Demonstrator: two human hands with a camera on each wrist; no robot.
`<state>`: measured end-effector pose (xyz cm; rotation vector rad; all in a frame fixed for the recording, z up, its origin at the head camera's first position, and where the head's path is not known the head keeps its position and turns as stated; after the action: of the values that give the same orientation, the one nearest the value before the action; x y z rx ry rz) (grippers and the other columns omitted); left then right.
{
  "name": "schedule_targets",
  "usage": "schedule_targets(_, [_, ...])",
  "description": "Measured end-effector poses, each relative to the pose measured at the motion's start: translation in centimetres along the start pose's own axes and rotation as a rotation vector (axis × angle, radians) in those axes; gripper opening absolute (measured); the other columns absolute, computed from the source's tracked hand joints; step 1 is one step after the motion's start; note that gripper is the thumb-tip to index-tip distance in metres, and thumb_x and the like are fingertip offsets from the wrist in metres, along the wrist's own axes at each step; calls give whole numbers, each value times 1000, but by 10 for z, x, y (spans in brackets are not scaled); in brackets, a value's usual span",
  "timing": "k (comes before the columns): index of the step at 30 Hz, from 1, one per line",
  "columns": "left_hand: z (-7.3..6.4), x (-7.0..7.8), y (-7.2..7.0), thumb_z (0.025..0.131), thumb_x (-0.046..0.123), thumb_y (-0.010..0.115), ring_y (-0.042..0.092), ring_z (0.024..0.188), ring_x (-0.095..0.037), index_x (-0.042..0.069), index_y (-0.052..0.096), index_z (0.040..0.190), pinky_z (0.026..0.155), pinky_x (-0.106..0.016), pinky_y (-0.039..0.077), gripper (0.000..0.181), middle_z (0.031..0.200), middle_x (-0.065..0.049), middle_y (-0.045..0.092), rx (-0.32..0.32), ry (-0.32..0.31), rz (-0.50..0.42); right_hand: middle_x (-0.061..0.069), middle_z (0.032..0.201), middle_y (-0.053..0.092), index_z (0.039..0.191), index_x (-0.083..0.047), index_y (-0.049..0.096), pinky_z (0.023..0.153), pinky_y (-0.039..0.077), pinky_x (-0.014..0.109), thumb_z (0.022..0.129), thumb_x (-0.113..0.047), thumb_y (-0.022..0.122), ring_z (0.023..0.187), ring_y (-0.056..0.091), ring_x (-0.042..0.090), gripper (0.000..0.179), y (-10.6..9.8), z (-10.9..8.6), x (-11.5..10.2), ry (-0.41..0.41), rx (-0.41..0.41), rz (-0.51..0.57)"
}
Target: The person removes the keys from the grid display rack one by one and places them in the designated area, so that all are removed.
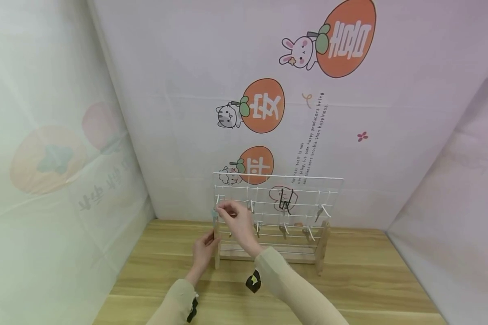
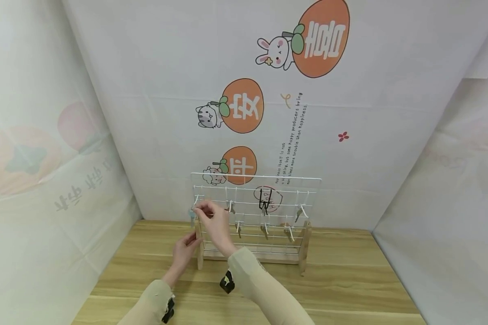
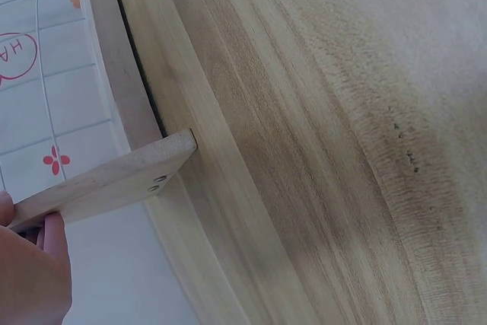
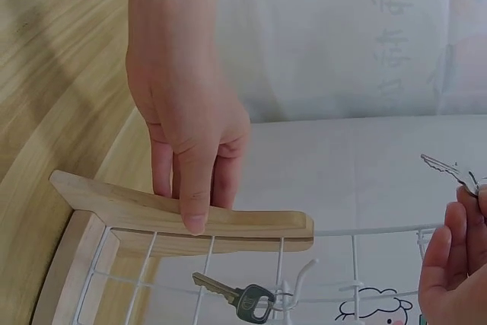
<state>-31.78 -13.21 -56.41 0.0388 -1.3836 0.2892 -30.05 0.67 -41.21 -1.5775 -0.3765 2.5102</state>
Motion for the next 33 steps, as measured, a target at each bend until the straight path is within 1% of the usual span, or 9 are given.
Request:
schedule_targets(5, [-2, 1, -1, 93, 7, 67, 63, 119, -44, -11, 56, 129, 95, -40, 59, 42, 129, -33, 60, -15, -4, 10, 6, 96, 77, 98, -13, 72, 68, 56, 13, 95, -25, 67, 83, 68, 8, 13, -1, -7, 3, 14, -30, 12])
schedule_targets(9, [-2, 1, 0, 93, 7, 67, 63, 118, -44, -10, 58, 128, 95, -39, 60, 40, 128, -31, 61, -9, -6, 12, 8, 95, 76, 97, -12, 73, 66, 55, 13, 95, -23, 67, 80, 66, 4, 12, -2, -12, 7, 14, -47, 16])
schedule_targets(16, [-1, 2, 1, 91, -1, 66, 63, 116, -46, -13, 59, 125, 93, -39, 60, 36, 125, -33, 62, 8, 17, 15, 8, 91, 76, 96, -9, 74, 62, 55, 13, 94, -19, 68, 77, 68, 8, 11, -5, -22, 17, 7, -38, -1])
schedule_targets(22, [-1, 4, 1, 92, -3, 65, 63, 115, -48, -15, 57, 125, 94, -40, 60, 36, 125, -36, 61, -2, 33, 31, 9, 90, 76, 94, -11, 73, 65, 55, 13, 93, -21, 70, 77, 68, 8, 11, -10, -31, 27, 41, -20, 0])
schedule_targets(26, [-2, 4, 1, 92, 0, 66, 62, 116, -48, -15, 57, 126, 94, -40, 59, 38, 126, -36, 60, -4, 22, 23, 10, 92, 76, 96, -10, 73, 69, 55, 12, 93, -21, 70, 81, 70, 17, 11, -12, -38, 34, 73, -27, 21])
schedule_targets(28, [-3, 5, 1, 92, 1, 66, 63, 116, -48, -15, 57, 125, 94, -38, 60, 38, 126, -36, 60, -1, 33, 23, 10, 93, 76, 96, -10, 73, 70, 56, 12, 92, -21, 71, 83, 71, 22, 12, -13, -42, 38, 82, -27, 31])
schedule_targets(31, [-10, 20, -1, 92, -2, 65, 62, 115, -50, -18, 56, 124, 94, -40, 60, 37, 124, -38, 59, -8, 49, 20, 10, 93, 76, 95, -9, 73, 72, 56, 11, 91, -20, 72, 82, 71, 20, 12, -15, -47, 42, 89, -23, 31])
schedule_targets(32, [-10, 20, -2, 92, -2, 65, 62, 115, -51, -18, 56, 124, 94, -41, 59, 37, 124, -39, 59, -8, 60, 15, 10, 93, 76, 95, -9, 73, 72, 56, 11, 91, -20, 72, 82, 71, 17, 12, -16, -48, 44, 93, -24, 27])
schedule_targets(33, [-10, 19, -1, 92, -1, 66, 67, 111, -44, -17, 58, 123, 92, -36, 61, 36, 121, -37, 61, 7, 80, 27, 10, 92, 76, 94, -8, 73, 73, 57, 11, 91, -20, 72, 81, 71, 15, 12, -16, -50, 46, 93, -23, 21])
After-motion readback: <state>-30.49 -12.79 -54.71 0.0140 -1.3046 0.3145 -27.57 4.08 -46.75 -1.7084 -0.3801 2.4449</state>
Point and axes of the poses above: each hand's wrist, its own z-axis towards the middle knuckle, its own y-axis out of the palm, x = y × z, the point moved 1 cm from there along z, towards the middle knuckle
